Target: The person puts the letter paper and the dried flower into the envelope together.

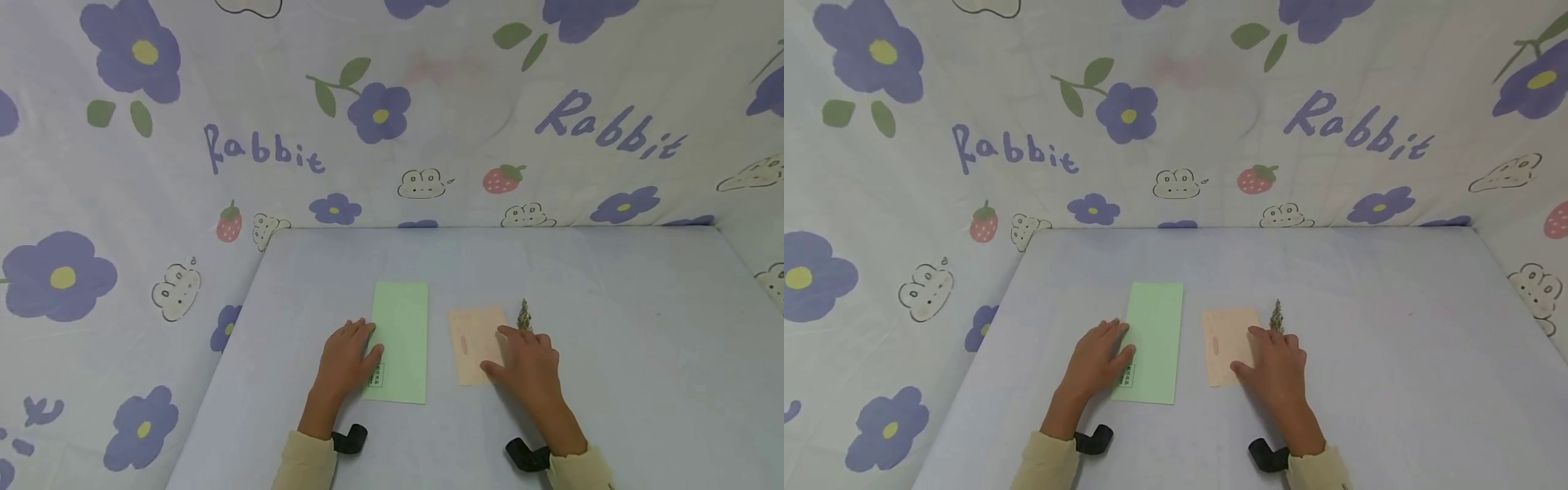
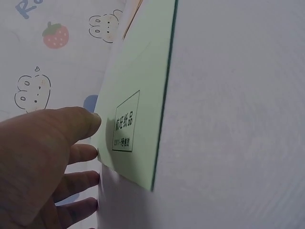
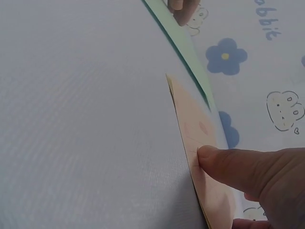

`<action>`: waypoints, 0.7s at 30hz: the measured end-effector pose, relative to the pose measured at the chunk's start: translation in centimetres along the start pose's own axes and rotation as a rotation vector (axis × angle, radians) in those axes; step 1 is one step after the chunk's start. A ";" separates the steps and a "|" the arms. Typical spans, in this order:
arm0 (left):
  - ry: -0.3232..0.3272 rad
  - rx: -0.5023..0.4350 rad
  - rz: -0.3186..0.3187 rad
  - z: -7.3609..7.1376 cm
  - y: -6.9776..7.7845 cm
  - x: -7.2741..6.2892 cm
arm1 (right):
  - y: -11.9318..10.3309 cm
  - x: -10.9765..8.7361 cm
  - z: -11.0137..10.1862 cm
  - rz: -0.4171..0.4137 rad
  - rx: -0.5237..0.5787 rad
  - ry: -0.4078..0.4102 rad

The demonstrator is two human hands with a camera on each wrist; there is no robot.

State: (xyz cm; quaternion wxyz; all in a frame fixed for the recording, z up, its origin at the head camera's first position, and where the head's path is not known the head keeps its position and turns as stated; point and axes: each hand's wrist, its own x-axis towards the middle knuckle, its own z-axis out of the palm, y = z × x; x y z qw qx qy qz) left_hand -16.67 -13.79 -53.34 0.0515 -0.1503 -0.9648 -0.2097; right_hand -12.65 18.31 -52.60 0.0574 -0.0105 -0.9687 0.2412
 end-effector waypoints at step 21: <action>-0.008 -0.009 -0.118 1.7 3.2 0.7 | -0.2 -0.5 0.6 -0.125 0.174 0.107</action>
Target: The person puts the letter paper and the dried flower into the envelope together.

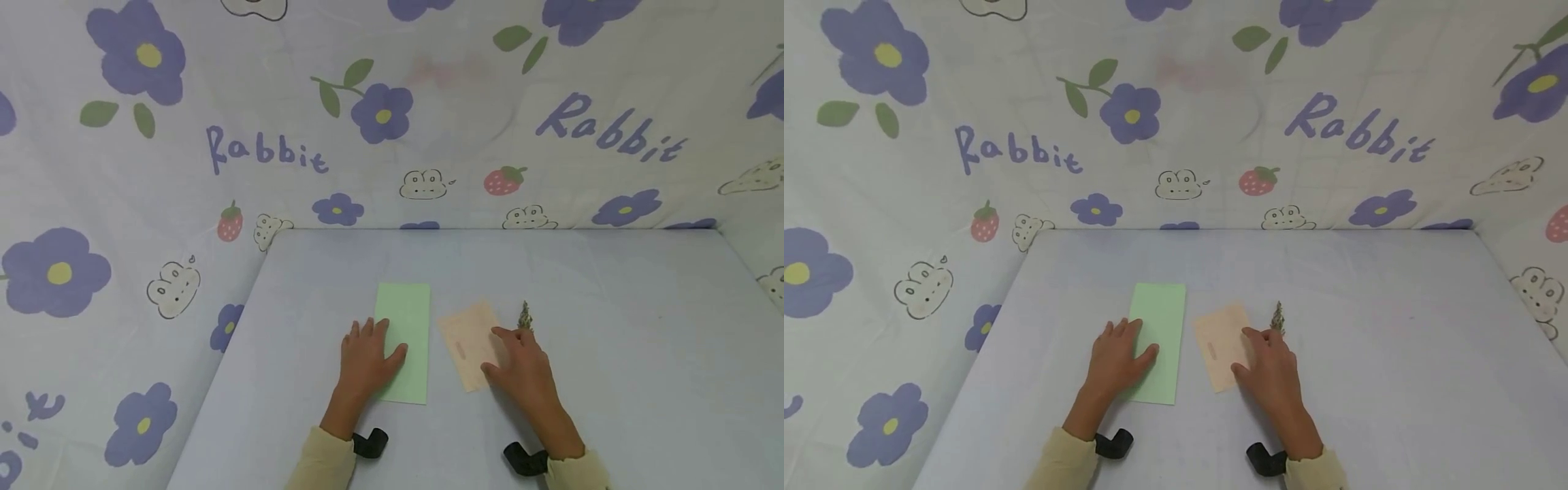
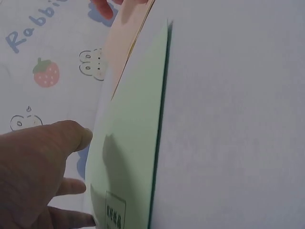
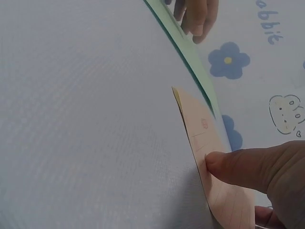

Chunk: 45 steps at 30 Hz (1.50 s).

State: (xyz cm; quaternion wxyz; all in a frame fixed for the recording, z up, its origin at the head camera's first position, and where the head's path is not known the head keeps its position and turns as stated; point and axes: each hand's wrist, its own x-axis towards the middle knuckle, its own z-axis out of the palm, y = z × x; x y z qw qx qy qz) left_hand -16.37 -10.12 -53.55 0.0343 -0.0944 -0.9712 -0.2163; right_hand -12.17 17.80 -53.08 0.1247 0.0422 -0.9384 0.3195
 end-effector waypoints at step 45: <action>-0.084 0.076 -0.230 1.0 4.5 0.6 | -0.6 -0.8 1.0 0.023 0.088 0.025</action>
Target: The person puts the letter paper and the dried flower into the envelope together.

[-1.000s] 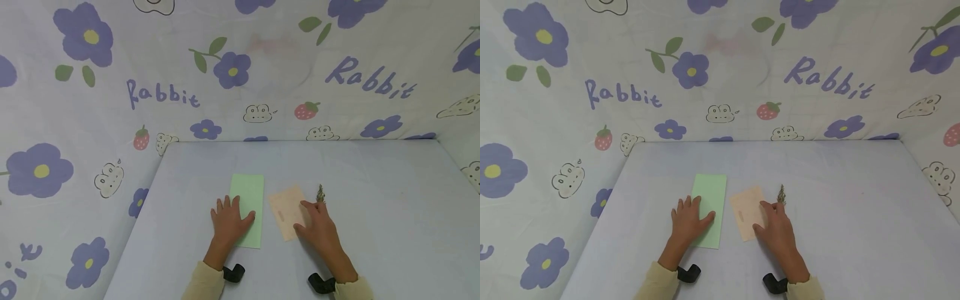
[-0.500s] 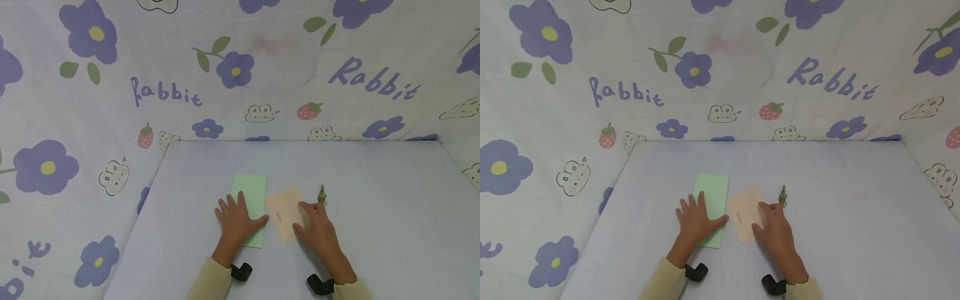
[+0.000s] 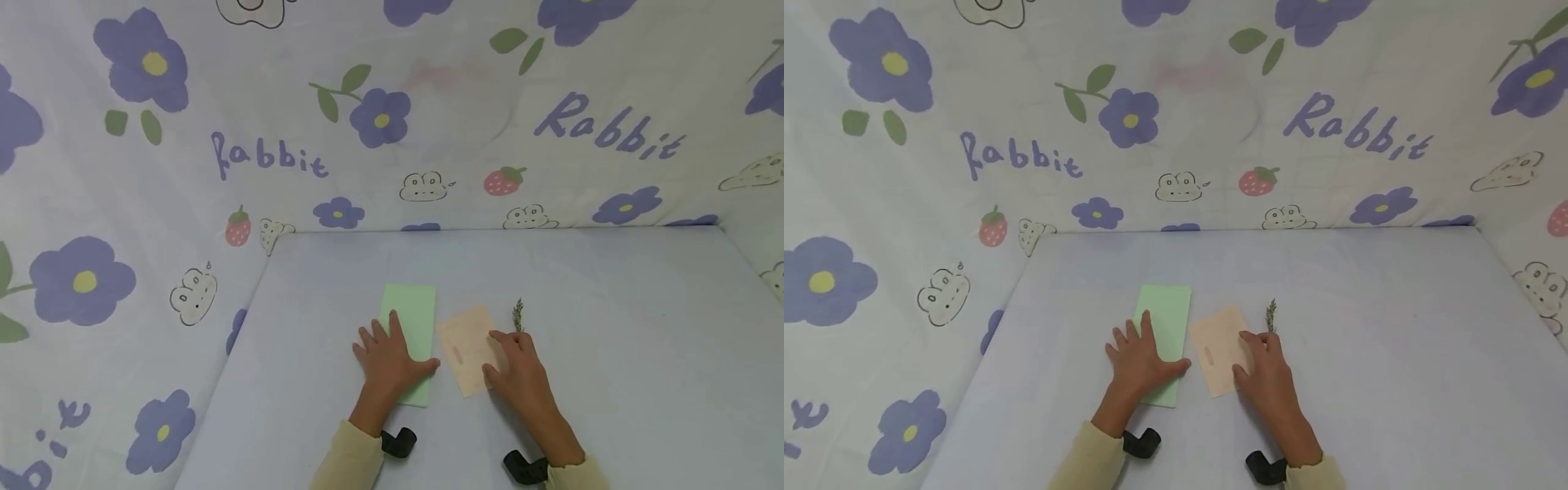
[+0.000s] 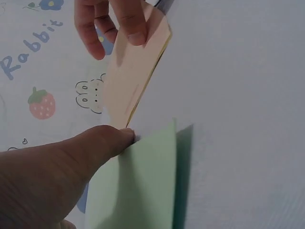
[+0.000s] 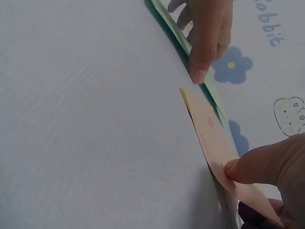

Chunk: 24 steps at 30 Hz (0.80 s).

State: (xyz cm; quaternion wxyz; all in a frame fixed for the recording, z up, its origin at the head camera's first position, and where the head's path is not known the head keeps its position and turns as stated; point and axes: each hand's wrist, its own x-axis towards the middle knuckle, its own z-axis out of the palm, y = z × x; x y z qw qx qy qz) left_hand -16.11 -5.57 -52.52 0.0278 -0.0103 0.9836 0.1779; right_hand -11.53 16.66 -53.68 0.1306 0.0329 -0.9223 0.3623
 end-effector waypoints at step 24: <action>-0.023 0.060 -0.028 -1.5 -1.6 1.4 | 0.5 -0.7 -0.2 -0.096 0.077 0.092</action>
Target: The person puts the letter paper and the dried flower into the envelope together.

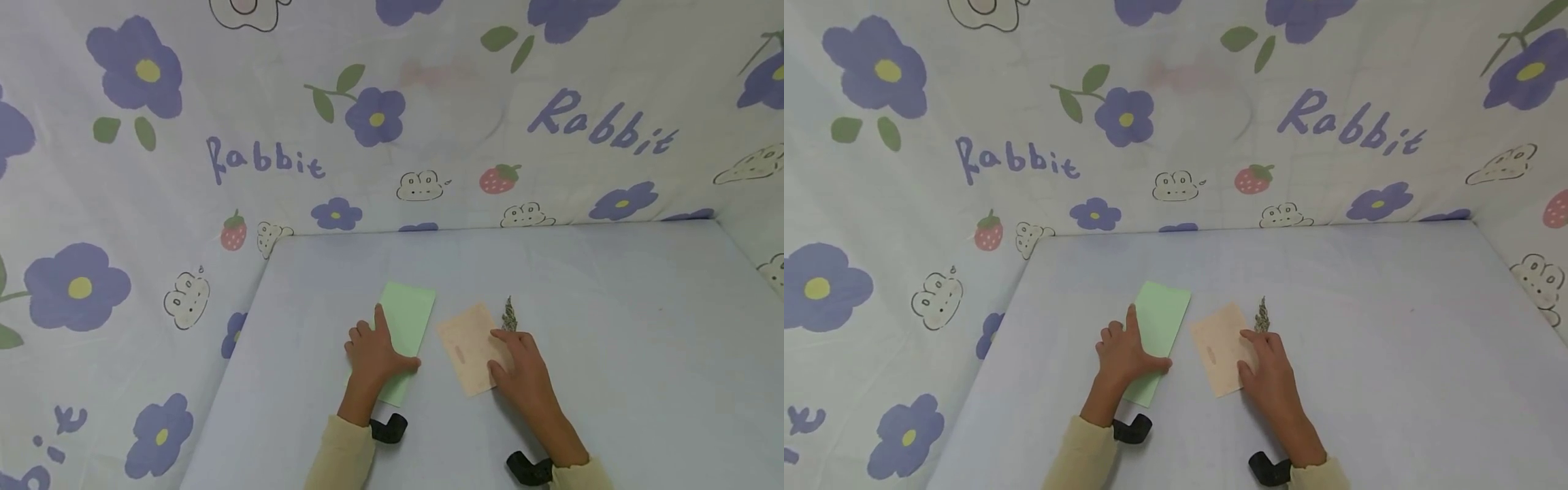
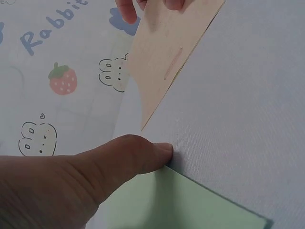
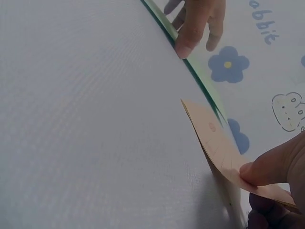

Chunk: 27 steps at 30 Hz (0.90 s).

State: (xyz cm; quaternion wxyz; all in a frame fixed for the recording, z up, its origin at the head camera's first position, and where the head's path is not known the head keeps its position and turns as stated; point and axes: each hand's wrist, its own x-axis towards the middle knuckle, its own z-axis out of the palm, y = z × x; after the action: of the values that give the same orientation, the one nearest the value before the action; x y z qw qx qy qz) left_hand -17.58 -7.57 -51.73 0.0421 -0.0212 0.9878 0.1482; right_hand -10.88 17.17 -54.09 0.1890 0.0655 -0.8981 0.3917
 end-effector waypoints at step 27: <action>-0.036 -0.102 0.053 -1.1 -0.8 0.2 | 0.4 0.3 -1.6 0.211 0.215 0.006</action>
State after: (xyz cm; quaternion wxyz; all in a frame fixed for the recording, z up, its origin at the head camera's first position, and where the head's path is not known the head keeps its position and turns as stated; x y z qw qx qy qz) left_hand -17.81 -8.67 -50.91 0.0550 0.0053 0.9782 0.2000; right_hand -10.77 18.61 -53.24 0.1413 -0.0104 -0.8523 0.5036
